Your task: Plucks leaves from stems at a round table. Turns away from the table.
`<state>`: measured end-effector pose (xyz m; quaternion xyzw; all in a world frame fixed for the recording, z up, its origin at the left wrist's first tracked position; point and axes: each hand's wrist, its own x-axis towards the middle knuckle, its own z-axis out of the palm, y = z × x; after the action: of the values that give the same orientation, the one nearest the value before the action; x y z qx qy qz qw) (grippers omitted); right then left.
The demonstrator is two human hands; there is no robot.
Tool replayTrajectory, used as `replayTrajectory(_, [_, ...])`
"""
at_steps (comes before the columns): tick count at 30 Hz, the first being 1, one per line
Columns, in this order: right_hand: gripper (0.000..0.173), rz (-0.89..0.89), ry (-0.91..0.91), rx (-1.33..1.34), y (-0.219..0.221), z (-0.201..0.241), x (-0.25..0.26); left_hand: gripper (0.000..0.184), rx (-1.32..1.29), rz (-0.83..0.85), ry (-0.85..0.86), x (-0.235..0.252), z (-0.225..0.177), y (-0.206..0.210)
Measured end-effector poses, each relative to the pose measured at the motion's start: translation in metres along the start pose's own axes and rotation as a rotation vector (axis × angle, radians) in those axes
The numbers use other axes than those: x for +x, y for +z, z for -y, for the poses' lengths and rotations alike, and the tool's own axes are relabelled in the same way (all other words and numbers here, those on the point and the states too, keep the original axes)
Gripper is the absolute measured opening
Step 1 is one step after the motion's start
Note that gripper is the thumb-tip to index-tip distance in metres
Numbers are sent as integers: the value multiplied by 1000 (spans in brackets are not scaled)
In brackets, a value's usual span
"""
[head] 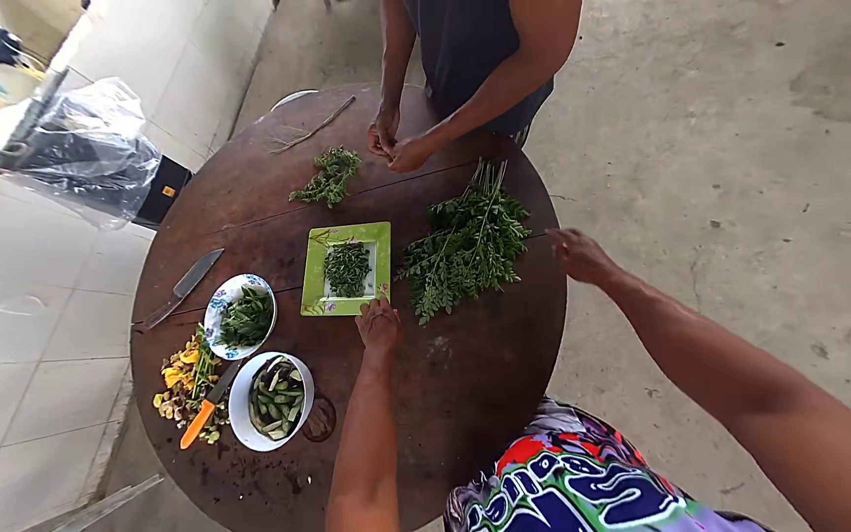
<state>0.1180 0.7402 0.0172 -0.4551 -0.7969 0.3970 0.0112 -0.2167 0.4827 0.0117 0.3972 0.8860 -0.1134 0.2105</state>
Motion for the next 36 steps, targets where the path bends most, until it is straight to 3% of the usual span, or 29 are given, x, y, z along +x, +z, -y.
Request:
replayTrajectory(3, [33, -165, -222, -128, -16, 10, 79, 45, 38, -9, -9, 1, 2, 10])
replayTrajectory(5, [36, -192, -297, -246, -20, 17, 121, 44, 36, -6, -16, -6, 2, 12])
replayTrajectory(9, [67, -64, -322, -502, -17, 23, 182, 44, -41, -47, -10, -27, 5, 26])
replayTrajectory(13, [63, 108, -278, -635, -7, 29, 202, 39, -111, -200, 32, -45, 6, 53])
replayTrajectory(16, [39, 61, -332, -645, -1, 31, 184, 33, -147, -318, 63, -52, 4, 68])
replayTrajectory(19, [31, 39, -378, -623, 1, 26, 146, 31, -198, -401, 96, -52, 1, 76])
replayTrajectory(23, [18, 46, -483, -549, 9, 3, 91, 31, -220, -360, 122, -49, -8, 74])
replayTrajectory(27, [21, 11, -563, -410, 11, -11, 53, 35, -221, -289, 126, -52, -15, 69])
replayTrajectory(30, [20, -43, -571, -228, -6, -4, 30, 37, -336, -397, 126, -61, -20, 66])
replayTrajectory(32, [19, -66, -473, -112, -18, 8, 13, 32, -500, -407, 103, -70, -26, 60])
replayTrajectory(36, [27, 36, -142, 316, -17, 38, -23, 27, -734, -227, 85, -89, -43, 42])
